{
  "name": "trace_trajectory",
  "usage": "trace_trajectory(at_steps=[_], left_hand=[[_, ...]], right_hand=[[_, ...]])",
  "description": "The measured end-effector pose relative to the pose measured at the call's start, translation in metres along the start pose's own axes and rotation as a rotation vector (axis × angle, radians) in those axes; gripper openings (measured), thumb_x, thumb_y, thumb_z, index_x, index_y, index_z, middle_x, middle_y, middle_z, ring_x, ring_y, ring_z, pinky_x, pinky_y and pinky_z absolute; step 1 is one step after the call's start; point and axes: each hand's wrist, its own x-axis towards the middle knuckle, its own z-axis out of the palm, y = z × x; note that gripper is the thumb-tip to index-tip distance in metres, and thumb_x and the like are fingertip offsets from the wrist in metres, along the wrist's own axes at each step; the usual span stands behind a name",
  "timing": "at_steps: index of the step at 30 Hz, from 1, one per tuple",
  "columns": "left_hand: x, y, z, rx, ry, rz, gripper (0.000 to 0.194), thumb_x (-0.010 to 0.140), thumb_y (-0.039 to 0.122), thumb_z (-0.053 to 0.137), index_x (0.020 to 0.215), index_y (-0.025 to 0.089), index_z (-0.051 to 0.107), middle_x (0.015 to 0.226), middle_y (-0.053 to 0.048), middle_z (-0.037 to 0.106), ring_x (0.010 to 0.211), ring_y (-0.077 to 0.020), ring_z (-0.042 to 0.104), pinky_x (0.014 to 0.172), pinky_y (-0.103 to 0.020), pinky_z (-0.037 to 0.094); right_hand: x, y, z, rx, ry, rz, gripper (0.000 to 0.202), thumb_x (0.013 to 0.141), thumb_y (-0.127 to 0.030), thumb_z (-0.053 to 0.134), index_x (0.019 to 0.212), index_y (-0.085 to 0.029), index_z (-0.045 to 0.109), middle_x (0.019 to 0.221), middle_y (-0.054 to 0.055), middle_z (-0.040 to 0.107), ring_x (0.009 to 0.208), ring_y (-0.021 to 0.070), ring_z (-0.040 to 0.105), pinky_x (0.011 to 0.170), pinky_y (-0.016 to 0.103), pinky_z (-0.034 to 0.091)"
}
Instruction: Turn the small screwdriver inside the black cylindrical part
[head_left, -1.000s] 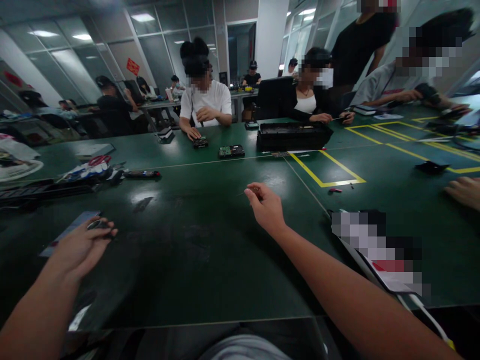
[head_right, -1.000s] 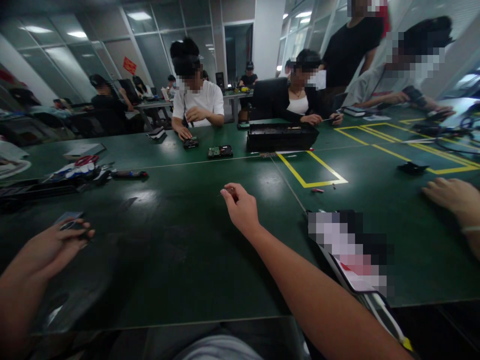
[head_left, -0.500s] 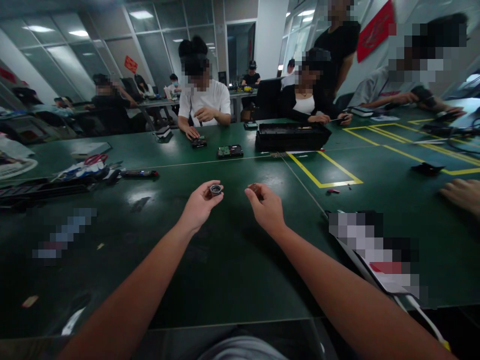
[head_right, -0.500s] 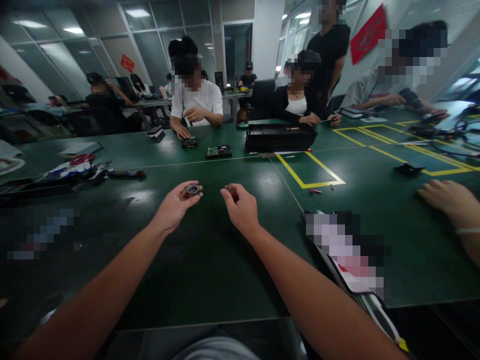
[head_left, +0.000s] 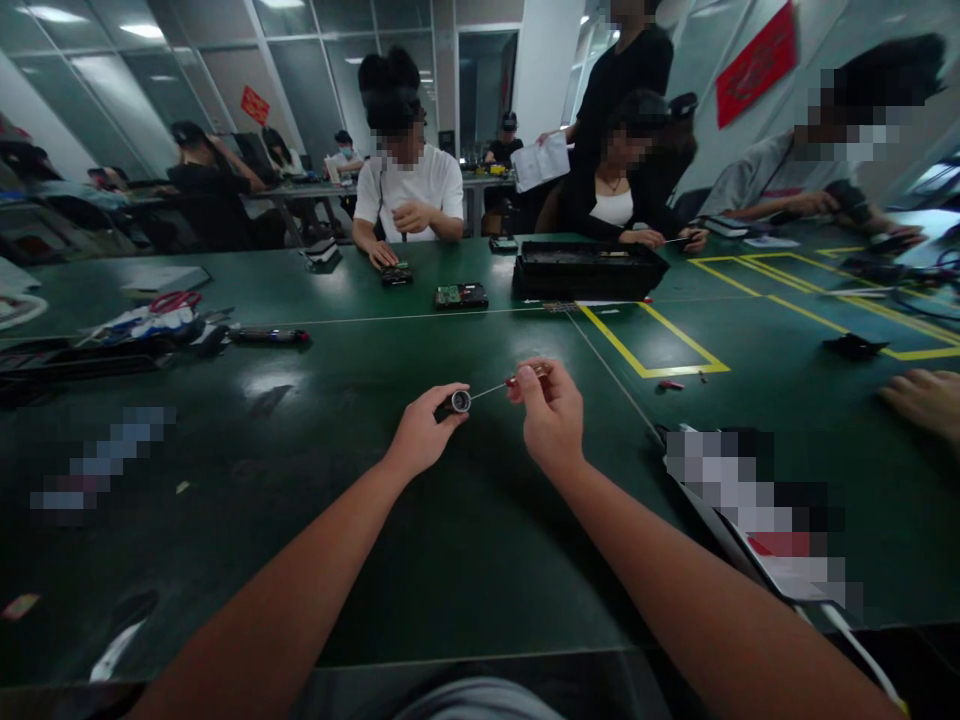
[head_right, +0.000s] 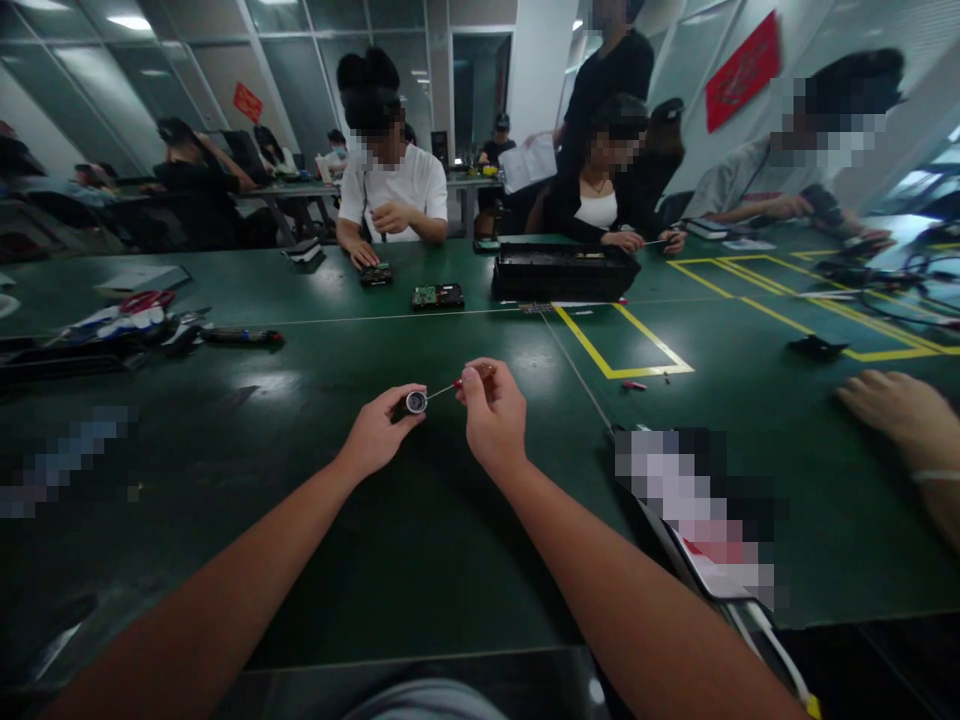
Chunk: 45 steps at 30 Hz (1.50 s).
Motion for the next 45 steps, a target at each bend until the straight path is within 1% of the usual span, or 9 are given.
trace_trajectory(at_steps=[8,14,19,22,28,35,38,42,45], left_hand=[[-0.002,0.007,0.000,0.003,-0.002,-0.001,0.043,0.085,0.010,0.071,0.125,0.026,0.068,0.122,-0.005,0.070,0.115,-0.0224,0.064,0.107,-0.043,0.049],[-0.001,0.010,-0.004,0.030,0.076,0.004,0.044,0.085,0.013,0.072,0.128,0.023,0.067,0.125,-0.007,0.069,0.118,-0.0238,0.063,0.108,-0.044,0.048],[0.000,0.010,-0.011,0.056,0.091,0.015,0.041,0.084,0.014,0.073,0.125,0.022,0.069,0.122,-0.008,0.070,0.116,-0.0250,0.064,0.109,-0.046,0.049],[0.001,0.007,-0.012,0.069,0.104,0.024,0.041,0.084,0.014,0.073,0.125,0.022,0.069,0.122,-0.008,0.070,0.117,-0.0247,0.064,0.109,-0.046,0.049],[0.001,0.003,-0.010,0.096,0.080,0.066,0.043,0.084,0.011,0.074,0.125,0.022,0.070,0.122,-0.007,0.070,0.116,-0.0234,0.064,0.109,-0.045,0.049],[0.000,0.004,-0.011,0.104,0.050,0.033,0.043,0.084,0.009,0.073,0.125,0.024,0.070,0.122,-0.007,0.070,0.117,-0.0240,0.064,0.108,-0.047,0.049],[0.000,0.004,-0.011,0.106,0.062,0.032,0.043,0.084,0.009,0.073,0.125,0.024,0.070,0.122,-0.007,0.070,0.117,-0.0241,0.064,0.109,-0.047,0.049],[0.000,0.002,-0.011,0.118,0.059,0.035,0.043,0.085,0.011,0.073,0.126,0.024,0.069,0.124,-0.007,0.069,0.117,-0.0237,0.063,0.109,-0.047,0.048],[0.000,0.000,-0.011,0.130,0.044,0.043,0.043,0.085,0.013,0.073,0.126,0.026,0.069,0.124,-0.006,0.069,0.118,-0.0238,0.063,0.110,-0.048,0.048]], right_hand=[[0.000,0.006,-0.002,-0.094,-0.075,0.045,0.022,0.095,-0.044,0.060,0.096,-0.022,0.063,0.080,0.002,0.071,0.072,0.0172,0.068,0.069,0.033,0.054],[0.002,-0.002,-0.007,-0.392,-0.071,-0.003,0.037,0.088,-0.052,0.068,0.070,-0.023,0.055,0.057,-0.003,0.058,0.052,0.0138,0.053,0.055,0.029,0.040],[0.003,-0.002,-0.008,-0.380,-0.237,-0.031,0.020,0.094,-0.041,0.059,0.095,-0.021,0.065,0.076,0.003,0.071,0.068,0.0188,0.066,0.064,0.032,0.048],[0.004,-0.001,-0.008,-0.371,-0.293,-0.071,0.020,0.096,-0.037,0.055,0.102,-0.021,0.066,0.089,0.006,0.075,0.079,0.0209,0.071,0.072,0.033,0.051],[0.007,-0.001,-0.007,-0.511,-0.241,-0.021,0.043,0.101,-0.050,0.043,0.084,-0.023,0.072,0.068,0.003,0.069,0.065,0.0201,0.066,0.066,0.032,0.045],[0.006,0.001,-0.007,-0.456,-0.323,-0.023,0.029,0.098,-0.033,0.046,0.118,-0.020,0.063,0.085,0.004,0.073,0.068,0.0194,0.065,0.066,0.032,0.045],[0.006,-0.001,-0.008,-0.415,-0.352,-0.020,0.028,0.098,-0.032,0.044,0.114,-0.021,0.064,0.084,0.004,0.072,0.076,0.0204,0.067,0.070,0.033,0.047],[0.010,-0.001,-0.008,-0.490,-0.321,0.035,0.043,0.102,-0.047,0.039,0.090,-0.022,0.071,0.070,0.003,0.068,0.068,0.0207,0.065,0.066,0.033,0.044],[0.010,0.002,-0.008,-0.496,-0.308,0.055,0.036,0.100,-0.044,0.042,0.099,-0.022,0.071,0.072,0.003,0.069,0.062,0.0195,0.062,0.061,0.033,0.043]])
